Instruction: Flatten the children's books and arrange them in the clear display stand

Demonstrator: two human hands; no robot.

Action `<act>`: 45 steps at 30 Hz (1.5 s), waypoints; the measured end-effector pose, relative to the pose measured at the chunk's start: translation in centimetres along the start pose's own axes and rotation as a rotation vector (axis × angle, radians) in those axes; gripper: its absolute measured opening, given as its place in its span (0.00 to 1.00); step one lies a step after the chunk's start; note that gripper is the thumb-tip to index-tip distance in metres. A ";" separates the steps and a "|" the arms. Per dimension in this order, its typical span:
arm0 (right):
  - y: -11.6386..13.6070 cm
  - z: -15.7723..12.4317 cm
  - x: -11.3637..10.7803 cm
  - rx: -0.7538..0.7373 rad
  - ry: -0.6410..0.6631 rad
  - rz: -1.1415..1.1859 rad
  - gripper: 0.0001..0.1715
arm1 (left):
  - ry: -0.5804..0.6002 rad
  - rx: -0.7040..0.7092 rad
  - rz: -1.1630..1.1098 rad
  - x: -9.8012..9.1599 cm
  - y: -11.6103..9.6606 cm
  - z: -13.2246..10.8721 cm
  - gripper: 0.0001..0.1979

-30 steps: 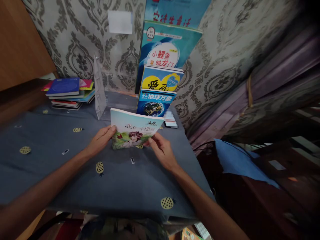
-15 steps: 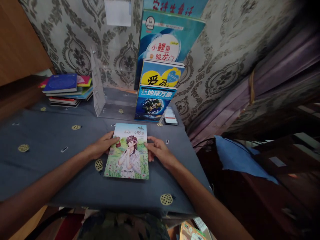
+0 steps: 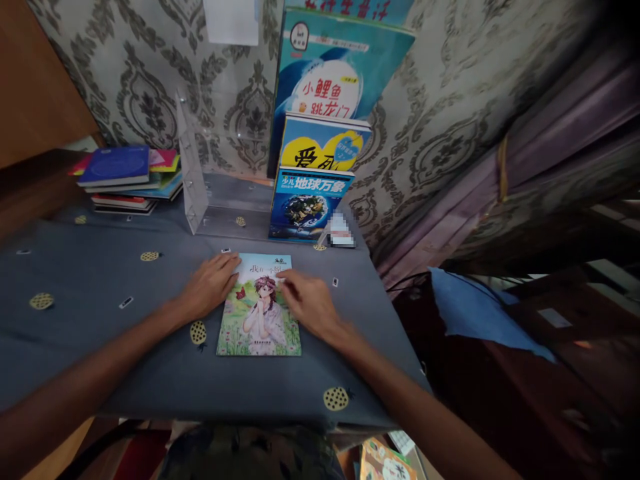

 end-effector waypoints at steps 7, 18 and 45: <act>3.7 1.2 5.3 -0.364 0.211 -0.038 0.25 | -0.085 0.052 -0.024 0.5 0.8 -0.6 0.20; -4.5 1.4 2.3 -0.147 0.085 -0.099 0.30 | -0.070 0.033 -0.005 0.6 0.8 -0.6 0.23; -5.6 1.5 2.2 -0.086 0.118 0.000 0.27 | 0.317 0.483 -0.271 -0.2 -7.7 -1.1 0.23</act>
Point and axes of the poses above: each hand's wrist, its own z-axis towards the middle knuckle, its own x-axis out of the palm, y = z × x, the point moved 4 cm from there along z, towards the middle knuckle, and after that the axes turned 13 degrees about -y, right-handed, at the moved point
